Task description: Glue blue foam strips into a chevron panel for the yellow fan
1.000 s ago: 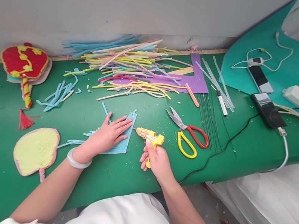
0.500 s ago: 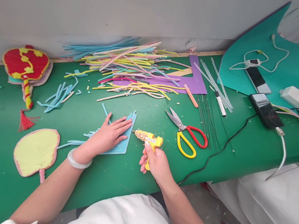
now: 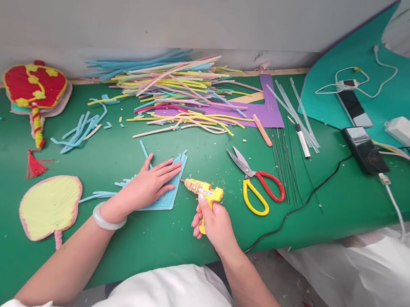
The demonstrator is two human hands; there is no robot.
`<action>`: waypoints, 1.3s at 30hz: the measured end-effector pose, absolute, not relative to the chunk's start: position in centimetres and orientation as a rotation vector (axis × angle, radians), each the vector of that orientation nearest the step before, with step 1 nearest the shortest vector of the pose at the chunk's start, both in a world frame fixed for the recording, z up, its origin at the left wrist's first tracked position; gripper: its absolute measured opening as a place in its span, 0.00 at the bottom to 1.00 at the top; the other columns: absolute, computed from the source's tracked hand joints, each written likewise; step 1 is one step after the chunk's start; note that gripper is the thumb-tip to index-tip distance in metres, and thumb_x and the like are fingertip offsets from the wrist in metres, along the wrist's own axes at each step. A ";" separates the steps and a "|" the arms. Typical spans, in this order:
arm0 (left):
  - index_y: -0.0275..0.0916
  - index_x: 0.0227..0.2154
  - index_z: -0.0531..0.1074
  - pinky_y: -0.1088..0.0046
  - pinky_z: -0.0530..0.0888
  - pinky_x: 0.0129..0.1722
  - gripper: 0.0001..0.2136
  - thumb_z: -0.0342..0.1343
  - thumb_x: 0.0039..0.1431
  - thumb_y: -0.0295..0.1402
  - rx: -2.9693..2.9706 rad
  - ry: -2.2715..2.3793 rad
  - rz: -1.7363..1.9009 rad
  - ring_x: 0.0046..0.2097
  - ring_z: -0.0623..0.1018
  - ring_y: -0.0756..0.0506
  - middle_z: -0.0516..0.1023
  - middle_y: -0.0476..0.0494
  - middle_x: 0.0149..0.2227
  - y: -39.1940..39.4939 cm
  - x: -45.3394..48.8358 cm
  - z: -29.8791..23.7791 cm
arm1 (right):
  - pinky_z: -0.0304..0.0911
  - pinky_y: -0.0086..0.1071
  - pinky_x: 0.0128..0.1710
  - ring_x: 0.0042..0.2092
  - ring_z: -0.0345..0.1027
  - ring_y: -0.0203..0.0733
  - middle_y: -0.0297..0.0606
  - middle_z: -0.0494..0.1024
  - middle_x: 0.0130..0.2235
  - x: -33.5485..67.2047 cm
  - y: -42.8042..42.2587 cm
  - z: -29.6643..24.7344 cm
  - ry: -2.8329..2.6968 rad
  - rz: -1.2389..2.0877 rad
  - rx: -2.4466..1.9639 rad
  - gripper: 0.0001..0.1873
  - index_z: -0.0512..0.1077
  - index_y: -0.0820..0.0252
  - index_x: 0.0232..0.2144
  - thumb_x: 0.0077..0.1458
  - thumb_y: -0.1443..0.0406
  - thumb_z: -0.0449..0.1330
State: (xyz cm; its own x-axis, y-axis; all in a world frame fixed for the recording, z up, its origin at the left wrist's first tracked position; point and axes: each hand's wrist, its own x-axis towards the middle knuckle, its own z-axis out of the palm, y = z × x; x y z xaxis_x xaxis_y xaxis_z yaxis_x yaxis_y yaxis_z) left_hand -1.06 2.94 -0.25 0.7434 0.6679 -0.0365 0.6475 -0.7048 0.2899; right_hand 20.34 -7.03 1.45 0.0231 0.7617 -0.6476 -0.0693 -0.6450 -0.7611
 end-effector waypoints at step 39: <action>0.46 0.69 0.50 0.43 0.38 0.68 0.25 0.41 0.72 0.42 2.681 1.018 0.117 0.70 0.58 0.41 0.60 0.42 0.68 3.0 -1.1 -0.5 | 0.61 0.25 0.12 0.15 0.66 0.34 0.28 0.71 0.16 20.6 -8.8 1.6 -0.709 1.783 -1.692 0.31 0.62 0.57 0.26 0.51 0.35 0.54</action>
